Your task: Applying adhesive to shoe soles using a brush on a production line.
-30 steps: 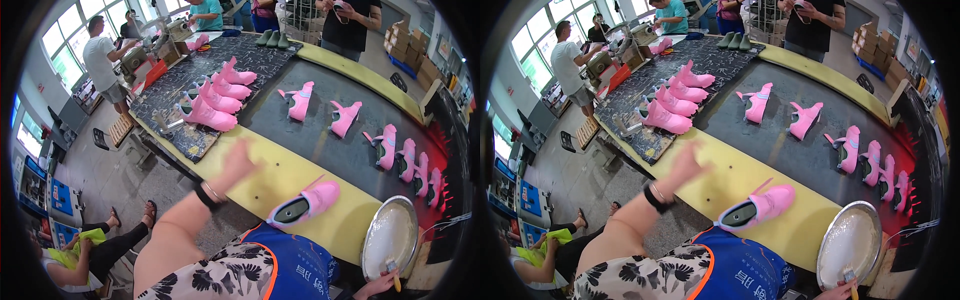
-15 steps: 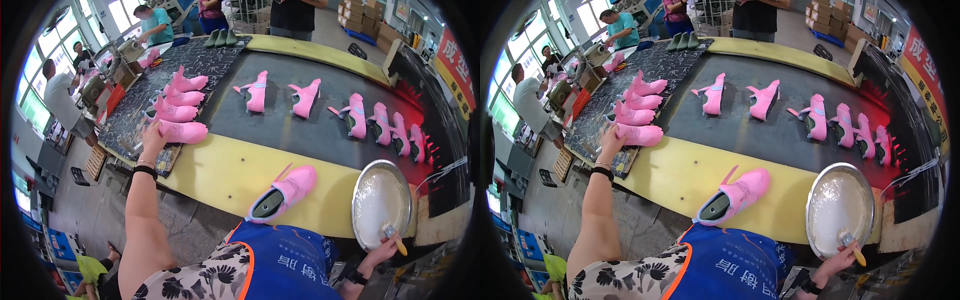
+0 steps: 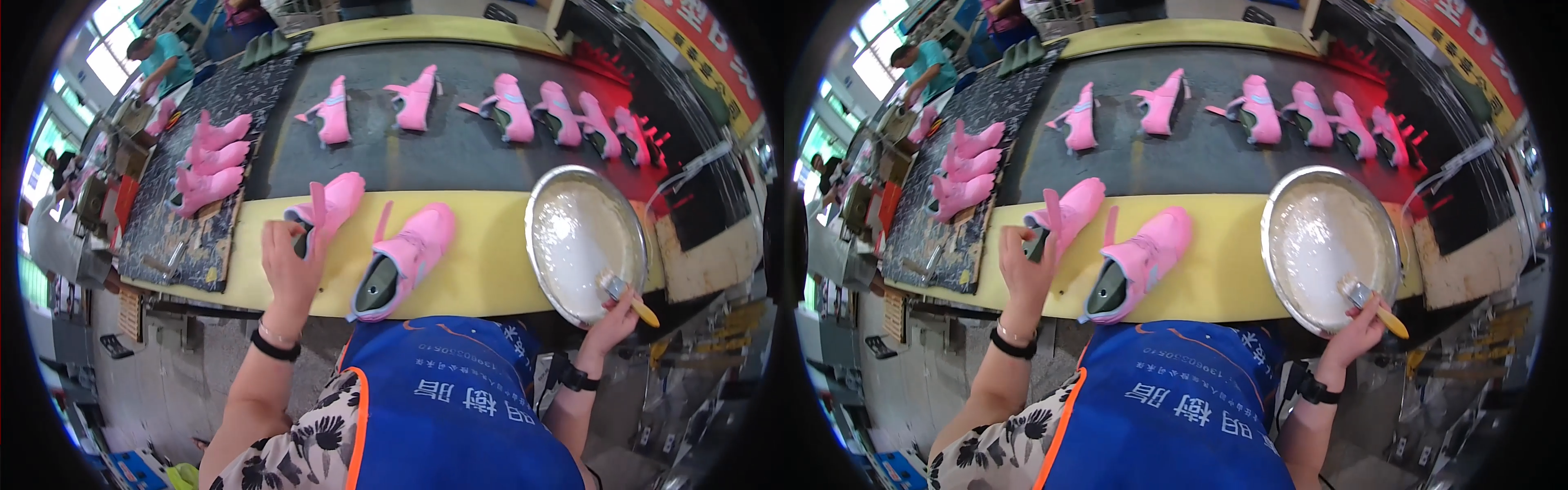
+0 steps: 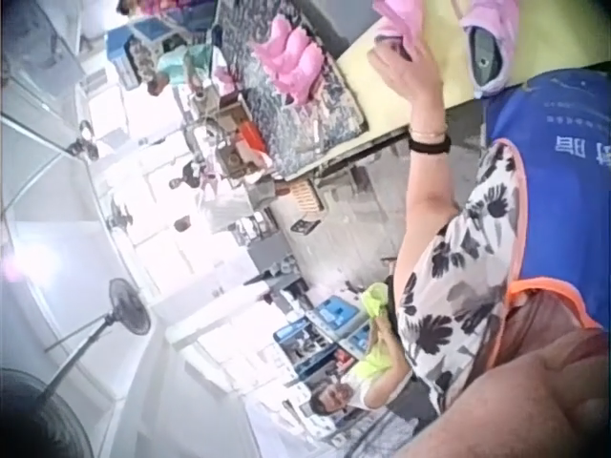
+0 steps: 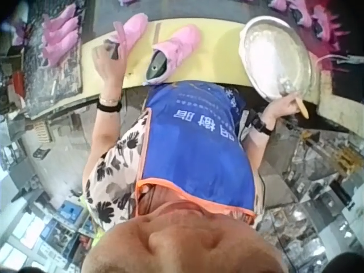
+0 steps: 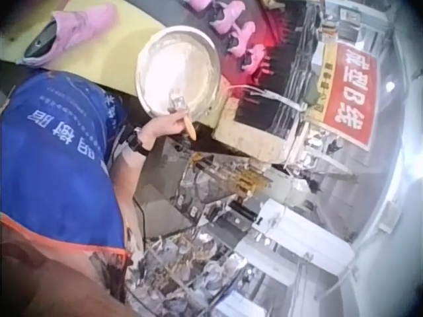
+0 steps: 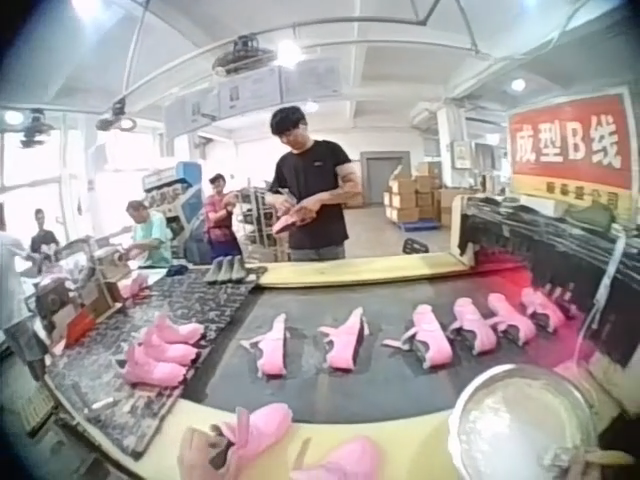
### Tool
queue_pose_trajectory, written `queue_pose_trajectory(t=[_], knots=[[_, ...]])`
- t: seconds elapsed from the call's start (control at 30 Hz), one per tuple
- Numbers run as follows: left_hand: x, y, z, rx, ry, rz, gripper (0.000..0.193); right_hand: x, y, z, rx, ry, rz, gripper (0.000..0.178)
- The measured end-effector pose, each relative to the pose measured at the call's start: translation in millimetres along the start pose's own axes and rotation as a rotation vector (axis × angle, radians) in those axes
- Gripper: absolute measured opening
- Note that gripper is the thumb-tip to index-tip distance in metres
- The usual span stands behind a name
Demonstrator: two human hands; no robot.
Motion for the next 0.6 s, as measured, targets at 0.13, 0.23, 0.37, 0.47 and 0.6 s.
queue_pose_trajectory(t=[0.13,0.23,0.37,0.47,0.6], knots=[[-38,18,-51,-0.536,-0.04,0.616,0.071,-3,2,1,0.092,0.045,-0.033,0.019],[-42,36,-74,-0.577,-0.062,0.836,0.093,-5,2,3,0.077,0.025,-0.013,0.018],[-39,71,-105,-0.469,-0.175,0.883,0.098,-5,3,4,0.101,0.037,0.032,0.018],[-34,90,-109,-0.458,-0.207,0.839,0.096,-5,2,3,0.087,0.029,0.035,0.018],[-30,92,-76,-0.455,-0.242,0.713,0.095,-5,1,0,0.053,0.023,0.03,0.019]])
Point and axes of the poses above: each hand's wrist, its own x-axis towards the middle knuckle, its own y-axis out of the palm, z = x × y, the point moved 2 cm from there along x, towards the middle knuckle, and after that the axes turned 1 degree about -x, right-handed, at the moved point
